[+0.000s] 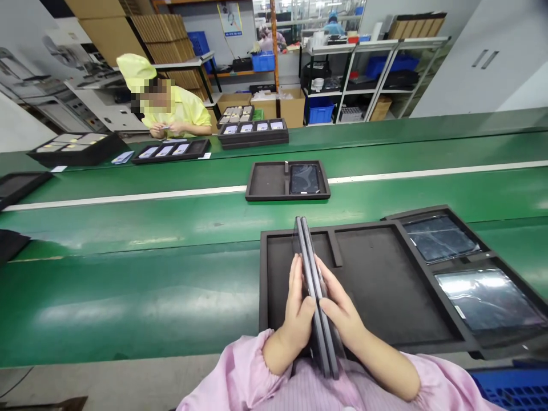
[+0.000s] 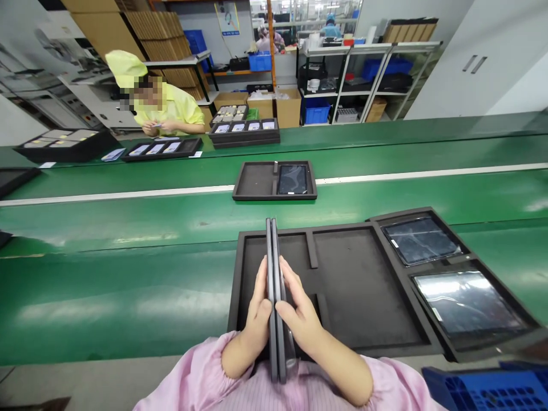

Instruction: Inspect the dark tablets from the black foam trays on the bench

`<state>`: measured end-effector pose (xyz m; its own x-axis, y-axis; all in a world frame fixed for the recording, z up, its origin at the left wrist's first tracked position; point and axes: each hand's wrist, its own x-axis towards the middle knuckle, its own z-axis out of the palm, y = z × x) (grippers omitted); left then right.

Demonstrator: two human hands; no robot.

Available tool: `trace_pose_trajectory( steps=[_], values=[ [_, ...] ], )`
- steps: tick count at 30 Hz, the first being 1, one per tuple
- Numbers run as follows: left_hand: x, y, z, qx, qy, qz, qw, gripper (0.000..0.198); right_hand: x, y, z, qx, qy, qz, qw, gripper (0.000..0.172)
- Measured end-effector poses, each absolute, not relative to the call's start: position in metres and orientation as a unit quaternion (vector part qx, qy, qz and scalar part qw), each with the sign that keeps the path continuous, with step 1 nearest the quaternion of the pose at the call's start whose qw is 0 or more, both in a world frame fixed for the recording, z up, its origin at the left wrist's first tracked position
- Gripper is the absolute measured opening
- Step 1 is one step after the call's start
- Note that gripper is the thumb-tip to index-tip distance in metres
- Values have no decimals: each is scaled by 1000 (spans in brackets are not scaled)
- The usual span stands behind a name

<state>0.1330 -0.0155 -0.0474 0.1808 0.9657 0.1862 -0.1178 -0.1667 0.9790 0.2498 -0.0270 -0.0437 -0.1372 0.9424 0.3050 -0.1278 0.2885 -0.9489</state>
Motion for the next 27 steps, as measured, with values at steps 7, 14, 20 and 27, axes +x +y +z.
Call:
trace_pose_trajectory(
  steps=[7, 14, 20, 27],
  values=[
    [142, -16, -43, 607, 375, 512, 477, 57, 264, -36, -14, -387, -533, 543, 521, 57],
    [141, -6, -53, 546, 501, 447, 501, 68, 278, -46, 10, -501, -509, 566, 412, 94],
    [129, 0, -39, 300, 587, 421, 622, 77, 296, -48, 12, -463, -389, 592, 533, 80],
    [120, 3, -1, 247, 551, 475, 640, 62, 298, -58, 49, -301, -535, 629, 477, 69]
  ],
)
